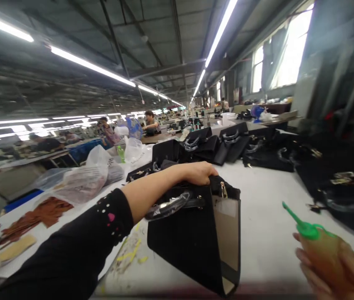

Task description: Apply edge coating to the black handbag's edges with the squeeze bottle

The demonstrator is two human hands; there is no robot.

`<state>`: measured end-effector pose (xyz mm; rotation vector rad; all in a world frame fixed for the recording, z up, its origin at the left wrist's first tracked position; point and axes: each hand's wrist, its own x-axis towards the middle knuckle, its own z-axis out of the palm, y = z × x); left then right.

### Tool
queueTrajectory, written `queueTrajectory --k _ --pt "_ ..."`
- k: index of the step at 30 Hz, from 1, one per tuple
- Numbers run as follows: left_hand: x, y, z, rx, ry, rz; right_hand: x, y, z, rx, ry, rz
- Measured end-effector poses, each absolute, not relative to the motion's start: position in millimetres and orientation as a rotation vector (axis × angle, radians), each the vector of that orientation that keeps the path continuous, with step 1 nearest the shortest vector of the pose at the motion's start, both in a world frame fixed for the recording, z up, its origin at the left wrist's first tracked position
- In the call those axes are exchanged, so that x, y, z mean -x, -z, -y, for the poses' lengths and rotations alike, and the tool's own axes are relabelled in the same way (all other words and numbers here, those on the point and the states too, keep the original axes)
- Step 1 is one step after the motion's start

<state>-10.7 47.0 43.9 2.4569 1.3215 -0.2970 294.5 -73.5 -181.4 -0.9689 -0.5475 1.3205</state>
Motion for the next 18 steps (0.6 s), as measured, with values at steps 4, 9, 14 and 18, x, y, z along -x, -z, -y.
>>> queueTrajectory --k 4,9,14,18 --pt "-21.9 22.1 -71.3 -2.399 0.415 -1.209 -290.7 164.9 84.1 1.083 -1.321 0.172" --pt "-31.2 94.2 -98.3 -2.256 0.470 -1.196 -307.0 189.4 86.2 1.188 -1.272 0.444" --pt "-21.0 130.9 -103.6 -2.115 0.445 -1.178 -313.1 215.3 84.7 1.445 -1.048 0.838" --pt "-15.4 140.3 -103.1 -2.073 0.362 -1.183 -312.9 218.9 73.2 1.587 -0.801 1.240"
